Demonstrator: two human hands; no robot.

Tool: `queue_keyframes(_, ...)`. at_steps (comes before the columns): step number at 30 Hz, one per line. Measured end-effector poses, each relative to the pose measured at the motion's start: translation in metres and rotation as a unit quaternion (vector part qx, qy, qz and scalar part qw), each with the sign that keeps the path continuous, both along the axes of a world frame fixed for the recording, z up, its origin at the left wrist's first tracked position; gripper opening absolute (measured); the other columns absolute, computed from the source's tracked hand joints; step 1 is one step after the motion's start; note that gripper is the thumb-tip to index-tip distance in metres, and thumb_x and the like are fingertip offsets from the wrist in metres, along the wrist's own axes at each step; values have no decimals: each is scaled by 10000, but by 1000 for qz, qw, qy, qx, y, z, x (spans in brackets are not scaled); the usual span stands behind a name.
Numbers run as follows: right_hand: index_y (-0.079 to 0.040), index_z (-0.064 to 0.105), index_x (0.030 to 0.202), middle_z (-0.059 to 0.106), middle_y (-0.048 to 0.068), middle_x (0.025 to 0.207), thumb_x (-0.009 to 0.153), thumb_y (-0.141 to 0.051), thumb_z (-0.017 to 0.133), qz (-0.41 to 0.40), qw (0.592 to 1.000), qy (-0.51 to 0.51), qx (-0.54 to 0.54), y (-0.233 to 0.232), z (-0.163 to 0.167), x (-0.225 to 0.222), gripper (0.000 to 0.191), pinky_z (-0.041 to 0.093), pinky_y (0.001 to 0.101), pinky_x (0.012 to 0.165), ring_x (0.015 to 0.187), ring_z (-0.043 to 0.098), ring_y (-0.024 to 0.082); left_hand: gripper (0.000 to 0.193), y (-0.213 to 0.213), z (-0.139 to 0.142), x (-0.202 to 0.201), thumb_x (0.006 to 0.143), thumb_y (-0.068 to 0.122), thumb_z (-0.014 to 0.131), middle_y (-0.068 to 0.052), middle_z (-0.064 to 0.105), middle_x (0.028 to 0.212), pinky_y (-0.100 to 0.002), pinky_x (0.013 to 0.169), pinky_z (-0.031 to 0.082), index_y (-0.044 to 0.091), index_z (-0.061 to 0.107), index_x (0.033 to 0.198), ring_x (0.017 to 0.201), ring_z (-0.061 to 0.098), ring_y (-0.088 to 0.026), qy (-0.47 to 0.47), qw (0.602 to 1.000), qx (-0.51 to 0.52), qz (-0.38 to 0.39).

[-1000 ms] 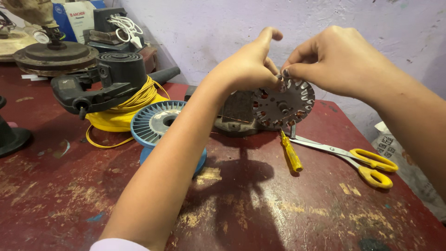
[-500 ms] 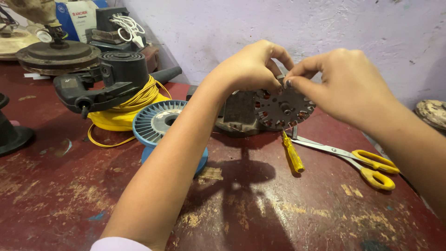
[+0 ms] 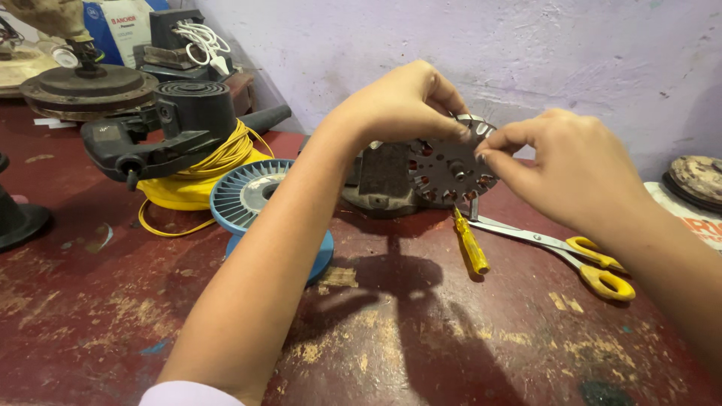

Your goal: The person winds copper wire around the slots of a motor armature by hand, using a screwdriver to press the wire into place. The person rotates the armature and continues winding the wire into multiple slots.

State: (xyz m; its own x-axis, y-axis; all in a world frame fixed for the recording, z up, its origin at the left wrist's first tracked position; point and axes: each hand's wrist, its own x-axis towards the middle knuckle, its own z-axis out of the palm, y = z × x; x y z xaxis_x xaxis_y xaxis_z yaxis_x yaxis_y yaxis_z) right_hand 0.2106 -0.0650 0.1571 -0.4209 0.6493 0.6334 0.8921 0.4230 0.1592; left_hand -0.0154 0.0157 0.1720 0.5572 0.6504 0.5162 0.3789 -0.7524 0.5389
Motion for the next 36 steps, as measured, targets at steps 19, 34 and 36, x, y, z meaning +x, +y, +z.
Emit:
queue_keyframes(19, -138, 676, 1226, 779, 139, 945, 793, -465, 777, -180, 909, -17, -375, 31, -78, -3, 552, 582, 393, 822, 909, 753, 263, 409, -10, -4, 0, 655, 173, 798, -154, 776, 937, -336, 791, 583, 43, 762, 1041, 850, 756, -257, 71, 983, 155, 61)
queue_keyframes(34, -81, 648, 1285, 689, 108, 904, 1032, -229, 603, 268, 797, 535, -88, 99, 27, 100, 297, 540, 302, 676, 743, 660, 189, 474, -17, -5, -6, 702, 132, 840, -119, 802, 955, -324, 775, 601, 78, 618, 1116, 875, 777, -189, 16, 998, 55, 41)
queue_keyframes(36, -68, 639, 1272, 666, 111, 906, 1053, -213, 583, 363, 713, 596, -64, 114, 31, 107, 269, 522, 301, 689, 753, 638, 192, 488, -18, -6, -7, 702, 126, 840, -117, 800, 940, -327, 770, 598, 77, 598, 1122, 868, 772, -192, 12, 997, 55, 45)
